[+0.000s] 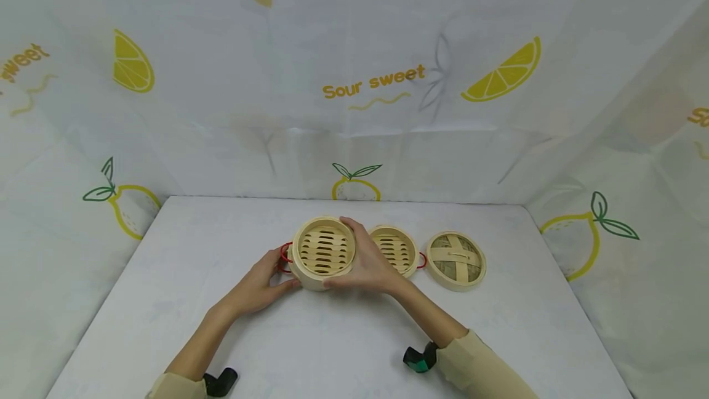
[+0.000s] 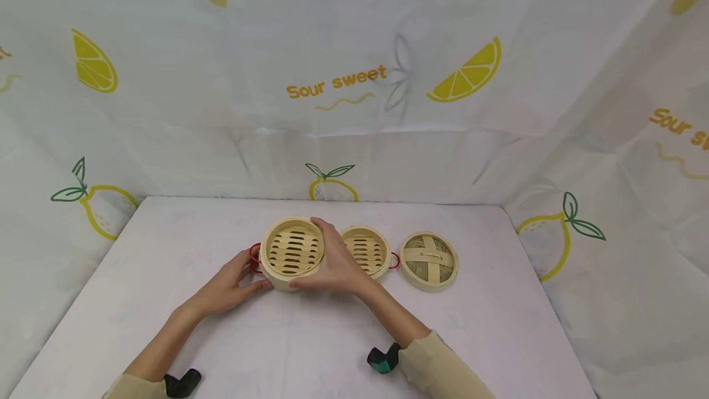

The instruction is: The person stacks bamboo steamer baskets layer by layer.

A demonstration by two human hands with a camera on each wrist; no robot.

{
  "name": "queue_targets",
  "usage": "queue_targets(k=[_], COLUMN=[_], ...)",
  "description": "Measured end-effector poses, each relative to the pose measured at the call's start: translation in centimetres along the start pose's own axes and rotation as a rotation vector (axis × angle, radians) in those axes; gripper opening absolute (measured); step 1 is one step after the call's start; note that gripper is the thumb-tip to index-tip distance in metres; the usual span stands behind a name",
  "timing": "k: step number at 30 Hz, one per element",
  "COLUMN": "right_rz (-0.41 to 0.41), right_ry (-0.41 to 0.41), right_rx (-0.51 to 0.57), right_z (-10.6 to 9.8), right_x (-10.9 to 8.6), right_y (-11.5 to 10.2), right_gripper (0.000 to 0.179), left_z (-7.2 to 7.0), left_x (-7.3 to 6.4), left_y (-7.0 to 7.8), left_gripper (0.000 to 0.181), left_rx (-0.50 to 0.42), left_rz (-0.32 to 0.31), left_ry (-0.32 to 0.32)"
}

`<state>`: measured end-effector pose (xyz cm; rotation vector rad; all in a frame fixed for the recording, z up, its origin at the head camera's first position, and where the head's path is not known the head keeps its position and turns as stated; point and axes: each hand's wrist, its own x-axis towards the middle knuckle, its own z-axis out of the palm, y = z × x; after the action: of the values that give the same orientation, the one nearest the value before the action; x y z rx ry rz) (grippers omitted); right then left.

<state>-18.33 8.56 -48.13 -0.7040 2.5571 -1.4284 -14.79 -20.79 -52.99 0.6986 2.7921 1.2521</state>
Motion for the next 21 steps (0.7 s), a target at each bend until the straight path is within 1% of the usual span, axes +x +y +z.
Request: queue_targets(k=[5,10,13,21], right_rz=[0.005,-0.005,-0.003,0.002], right_ry=[-0.01,-0.02,-0.026,-0.05], right_rx=[0.013,0.001,0.0,0.008], right_z=[0.1,0.2,0.3,0.2], right_x=[0.4,0.8,1.0,1.3], right_y=[0.1,0.0,0.1,-0.2], right_gripper=[0.136,0.136,0.136,0.133], left_z=[0.1,0.2,0.1,0.2], left_x=[0.1,0.1,0.1,0.1], left_y=[-0.1,-0.2,-0.2,-0.5], left_gripper=[0.073,0.075,0.074,0.068], left_rx=[-0.001,-0.015,-0.019,-0.025], left_rz=[0.011,0.037,0.033,-0.003], left_ry=[-0.003,0.005,0.004,0.001])
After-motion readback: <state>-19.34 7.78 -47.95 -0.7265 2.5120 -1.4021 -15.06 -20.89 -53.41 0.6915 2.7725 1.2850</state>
